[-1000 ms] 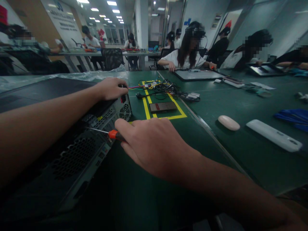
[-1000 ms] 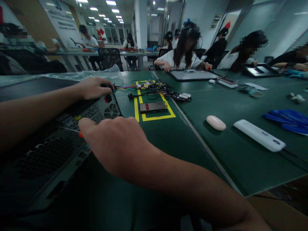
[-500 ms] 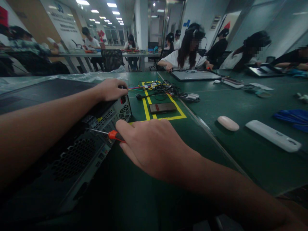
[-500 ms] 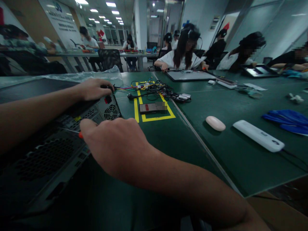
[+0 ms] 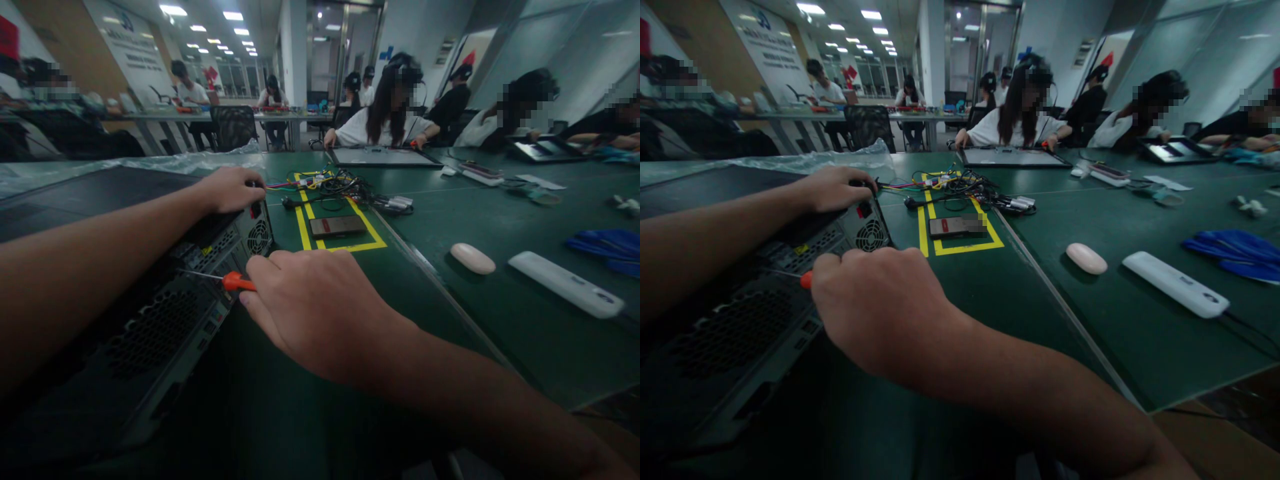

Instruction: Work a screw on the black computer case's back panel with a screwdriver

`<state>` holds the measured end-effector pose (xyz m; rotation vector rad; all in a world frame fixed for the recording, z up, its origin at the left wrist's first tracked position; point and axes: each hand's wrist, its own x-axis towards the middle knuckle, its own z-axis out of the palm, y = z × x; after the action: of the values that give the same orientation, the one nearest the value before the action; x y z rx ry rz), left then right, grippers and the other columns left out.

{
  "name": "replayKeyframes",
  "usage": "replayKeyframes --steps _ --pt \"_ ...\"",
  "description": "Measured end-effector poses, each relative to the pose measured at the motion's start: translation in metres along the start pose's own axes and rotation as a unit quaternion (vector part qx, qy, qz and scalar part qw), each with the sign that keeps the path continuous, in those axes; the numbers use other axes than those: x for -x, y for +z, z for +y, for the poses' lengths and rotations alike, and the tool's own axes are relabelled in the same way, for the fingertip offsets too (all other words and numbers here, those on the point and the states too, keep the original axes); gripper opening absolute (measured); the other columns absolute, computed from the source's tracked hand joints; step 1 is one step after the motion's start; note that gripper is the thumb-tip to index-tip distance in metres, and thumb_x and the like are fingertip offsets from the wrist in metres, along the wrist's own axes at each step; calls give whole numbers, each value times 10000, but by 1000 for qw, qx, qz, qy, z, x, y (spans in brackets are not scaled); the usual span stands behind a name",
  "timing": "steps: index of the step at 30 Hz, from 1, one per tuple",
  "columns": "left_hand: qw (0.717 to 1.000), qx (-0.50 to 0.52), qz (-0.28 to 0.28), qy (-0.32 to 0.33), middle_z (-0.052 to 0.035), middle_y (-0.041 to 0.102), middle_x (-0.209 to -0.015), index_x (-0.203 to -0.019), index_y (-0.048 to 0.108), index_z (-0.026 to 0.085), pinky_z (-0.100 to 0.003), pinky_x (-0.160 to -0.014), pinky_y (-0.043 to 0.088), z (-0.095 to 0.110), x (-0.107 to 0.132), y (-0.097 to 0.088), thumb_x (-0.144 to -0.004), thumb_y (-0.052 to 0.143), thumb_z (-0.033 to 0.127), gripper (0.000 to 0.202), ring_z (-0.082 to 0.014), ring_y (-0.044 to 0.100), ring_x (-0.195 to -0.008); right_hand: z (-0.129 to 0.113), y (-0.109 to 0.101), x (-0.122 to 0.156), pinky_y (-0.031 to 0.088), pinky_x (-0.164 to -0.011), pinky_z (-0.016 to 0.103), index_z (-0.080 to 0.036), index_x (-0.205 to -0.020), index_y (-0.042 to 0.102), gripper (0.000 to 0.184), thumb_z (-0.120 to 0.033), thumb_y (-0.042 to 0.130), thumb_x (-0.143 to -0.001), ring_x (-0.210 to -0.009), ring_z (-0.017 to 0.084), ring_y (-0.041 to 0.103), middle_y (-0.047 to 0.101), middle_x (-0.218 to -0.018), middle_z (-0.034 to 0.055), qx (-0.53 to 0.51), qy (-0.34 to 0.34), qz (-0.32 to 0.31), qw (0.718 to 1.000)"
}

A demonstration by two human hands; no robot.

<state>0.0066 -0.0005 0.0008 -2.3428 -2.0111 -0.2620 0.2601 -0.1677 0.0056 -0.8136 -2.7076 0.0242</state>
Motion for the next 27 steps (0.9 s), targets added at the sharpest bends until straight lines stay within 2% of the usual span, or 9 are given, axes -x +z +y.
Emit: replayKeyframes --steps 7,12,14,17,21,27 --pt "1000 5 6 -2 -130 820 -1279 -1287 849 251 -485 -1073 553 1 1 0 -858 540 473 573 -386 725 -1190 -1 2 -1 220 -559 369 -182 -997 731 312 -300 490 -1157 -775 227 725 800 -914 59 4 4 6 1000" --pt "1000 3 9 -13 -123 825 -1282 -1283 853 243 -483 -1059 563 4 2 0 -852 557 468 569 -396 725 -1193 -1 4 -2 203 -546 365 -189 -1168 685 256 -429 603 -1128 -781 242 755 823 -964 48 11 -2 7 1000" --pt "1000 0 8 -16 -112 826 -1288 -1288 851 251 -468 -1053 567 4 2 0 -854 561 467 564 -388 722 -1198 0 6 -2 206 -532 363 -198 -1228 655 193 -347 577 -1132 -754 231 756 826 -960 31 21 -5 9 1000" --pt "1000 -2 8 -14 -107 825 -1293 -1294 853 251 -442 -1050 568 3 1 1 -856 555 474 575 -375 726 -1200 3 7 -2 203 -517 363 -205 -1214 639 184 -220 470 -1141 -717 222 750 819 -924 15 33 -11 22 999" --pt "1000 0 15 -17 -110 823 -1291 -1294 856 250 -436 -1057 567 2 1 2 -853 553 478 581 -377 725 -1212 3 8 -1 186 -514 360 -208 -1148 640 171 -202 469 -1142 -709 213 747 803 -874 10 46 -17 35 998" --pt "1000 -1 6 -10 -132 810 -1323 -1305 848 221 -450 -1084 551 4 2 0 -851 541 478 606 -388 719 -1235 1 7 -2 204 -527 368 -209 -1178 651 155 -204 505 -1128 -742 212 761 819 -920 18 48 -9 33 998"
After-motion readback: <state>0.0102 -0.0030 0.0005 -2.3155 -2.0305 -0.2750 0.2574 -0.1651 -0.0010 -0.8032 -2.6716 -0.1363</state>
